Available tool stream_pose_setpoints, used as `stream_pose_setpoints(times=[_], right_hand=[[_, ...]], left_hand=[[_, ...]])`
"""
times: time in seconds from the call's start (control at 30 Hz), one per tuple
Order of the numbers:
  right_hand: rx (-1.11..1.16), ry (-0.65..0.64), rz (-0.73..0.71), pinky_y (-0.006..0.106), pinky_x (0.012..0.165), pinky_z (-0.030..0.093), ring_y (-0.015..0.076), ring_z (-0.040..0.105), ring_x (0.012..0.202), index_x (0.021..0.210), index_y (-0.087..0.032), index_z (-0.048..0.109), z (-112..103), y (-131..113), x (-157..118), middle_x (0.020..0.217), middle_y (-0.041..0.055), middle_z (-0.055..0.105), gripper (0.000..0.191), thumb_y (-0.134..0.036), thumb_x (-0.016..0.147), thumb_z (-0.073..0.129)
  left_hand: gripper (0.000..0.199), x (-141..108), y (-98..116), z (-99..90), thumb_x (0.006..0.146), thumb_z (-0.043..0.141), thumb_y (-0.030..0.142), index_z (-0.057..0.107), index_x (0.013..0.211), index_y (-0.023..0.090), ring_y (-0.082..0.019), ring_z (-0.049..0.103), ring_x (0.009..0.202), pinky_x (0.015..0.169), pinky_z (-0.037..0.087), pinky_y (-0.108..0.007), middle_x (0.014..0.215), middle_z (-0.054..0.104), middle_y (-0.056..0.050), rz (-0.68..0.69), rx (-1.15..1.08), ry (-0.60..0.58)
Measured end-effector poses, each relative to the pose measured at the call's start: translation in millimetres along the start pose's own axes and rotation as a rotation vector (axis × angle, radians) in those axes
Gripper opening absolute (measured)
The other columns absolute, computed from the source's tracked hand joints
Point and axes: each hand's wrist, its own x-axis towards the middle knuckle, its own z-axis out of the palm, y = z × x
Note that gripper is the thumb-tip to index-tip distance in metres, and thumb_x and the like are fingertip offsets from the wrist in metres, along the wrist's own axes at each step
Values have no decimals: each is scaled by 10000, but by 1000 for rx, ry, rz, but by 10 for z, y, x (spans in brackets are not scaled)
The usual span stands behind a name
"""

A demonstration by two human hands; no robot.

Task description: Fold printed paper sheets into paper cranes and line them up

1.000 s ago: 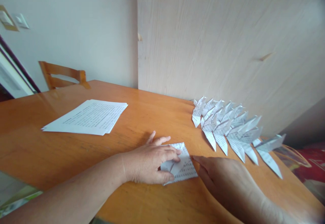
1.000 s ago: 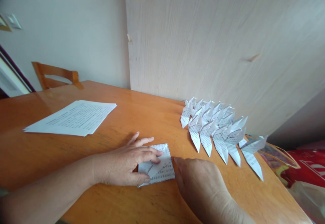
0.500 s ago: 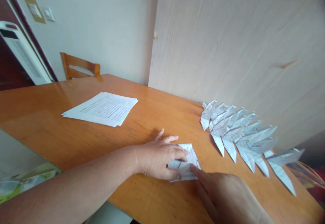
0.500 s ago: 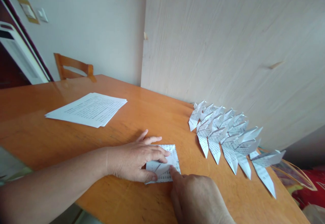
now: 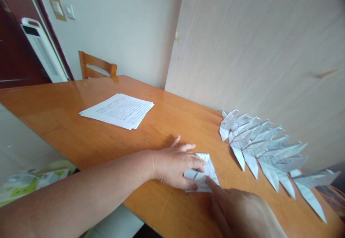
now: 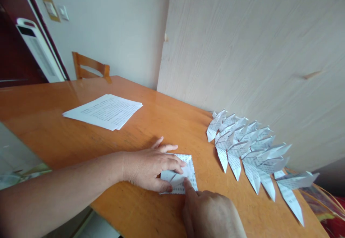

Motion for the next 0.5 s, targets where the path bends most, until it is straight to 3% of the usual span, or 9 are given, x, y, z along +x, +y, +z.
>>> stream_pose_setpoints(times=[0.27, 0.5], right_hand=[[81, 48, -111, 253, 438, 488, 214, 678, 497, 1198, -293, 695, 128, -129, 9, 685, 35, 761, 407, -226, 821, 559], [136, 44, -102, 234, 521, 534, 192, 685, 531, 1128, -287, 692, -88, -107, 8, 672, 20, 756, 344, -192, 873, 481]], left_hand=[[439, -8, -36, 36, 872, 610, 541, 601, 1277, 373, -400, 154, 1498, 1088, -91, -772, 1508, 490, 34, 19, 34, 10], [412, -17, 2, 0, 882, 591, 470, 600, 1280, 366, -394, 147, 1500, 1082, -83, -785, 1504, 495, 37, 5, 29, -14]])
